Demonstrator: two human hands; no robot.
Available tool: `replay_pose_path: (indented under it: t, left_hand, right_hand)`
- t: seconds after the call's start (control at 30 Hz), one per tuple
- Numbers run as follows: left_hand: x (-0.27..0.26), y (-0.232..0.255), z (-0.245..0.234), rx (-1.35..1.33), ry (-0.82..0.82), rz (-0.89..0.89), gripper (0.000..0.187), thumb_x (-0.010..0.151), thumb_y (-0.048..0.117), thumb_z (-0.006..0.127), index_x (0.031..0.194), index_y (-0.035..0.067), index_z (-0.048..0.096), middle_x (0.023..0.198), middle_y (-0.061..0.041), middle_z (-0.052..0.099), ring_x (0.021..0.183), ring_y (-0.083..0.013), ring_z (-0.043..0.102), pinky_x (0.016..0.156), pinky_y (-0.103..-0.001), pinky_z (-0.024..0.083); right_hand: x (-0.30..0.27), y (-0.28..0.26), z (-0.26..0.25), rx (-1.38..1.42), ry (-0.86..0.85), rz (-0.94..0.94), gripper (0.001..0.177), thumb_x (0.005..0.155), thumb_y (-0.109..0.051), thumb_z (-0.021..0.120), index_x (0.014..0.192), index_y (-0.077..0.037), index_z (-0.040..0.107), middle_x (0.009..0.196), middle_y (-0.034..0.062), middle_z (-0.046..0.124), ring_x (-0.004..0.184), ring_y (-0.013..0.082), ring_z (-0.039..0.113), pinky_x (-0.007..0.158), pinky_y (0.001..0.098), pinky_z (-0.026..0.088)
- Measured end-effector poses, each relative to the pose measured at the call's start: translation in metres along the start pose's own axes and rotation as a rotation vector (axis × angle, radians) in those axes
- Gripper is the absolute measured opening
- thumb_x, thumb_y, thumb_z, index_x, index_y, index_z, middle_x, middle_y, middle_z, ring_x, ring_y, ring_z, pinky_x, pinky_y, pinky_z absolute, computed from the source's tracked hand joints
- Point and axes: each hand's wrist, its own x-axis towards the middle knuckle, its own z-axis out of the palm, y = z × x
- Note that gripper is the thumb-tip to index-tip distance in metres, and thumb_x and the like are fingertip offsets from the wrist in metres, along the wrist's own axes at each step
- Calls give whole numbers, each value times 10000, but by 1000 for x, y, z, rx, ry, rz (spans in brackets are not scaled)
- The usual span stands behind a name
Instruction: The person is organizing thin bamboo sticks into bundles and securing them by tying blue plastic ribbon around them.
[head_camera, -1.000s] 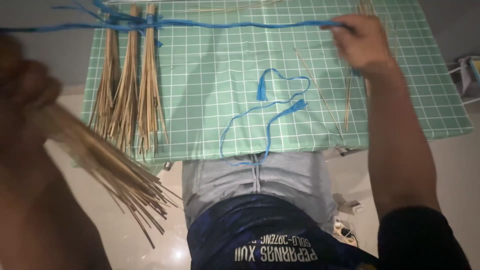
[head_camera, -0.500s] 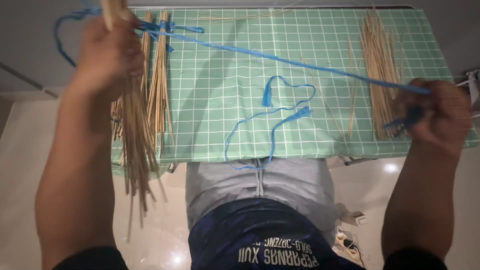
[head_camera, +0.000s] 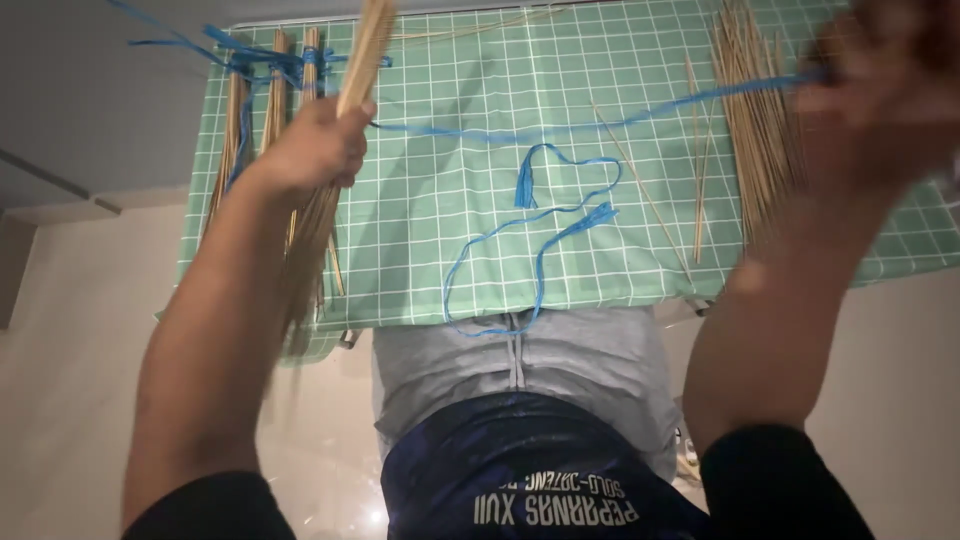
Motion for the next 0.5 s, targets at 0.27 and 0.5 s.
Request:
replay_pose_path:
  t: [0.27, 0.5]
  left_hand:
    - [-92, 70, 16, 593, -124, -279, 459, 1029, 360, 550, 1154, -45, 725, 779, -126, 587, 692, -252, 581, 665, -386, 468]
    - [-113, 63, 8, 669, -262, -178, 385, 993, 341, 581, 975, -19, 715, 732, -111, 620, 665, -230, 622, 636, -390, 538]
  right_hand:
    - [49, 85, -8, -663, 868, -51, 95, 1053, 22, 684, 1112, -46, 656, 927, 64, 657, 767, 157, 628, 646, 263, 493]
    - [49, 106, -11, -721, 1002, -42, 189, 1032, -28, 592, 1167, -115, 692, 994, 52, 724, 733, 124, 583, 614, 250, 461]
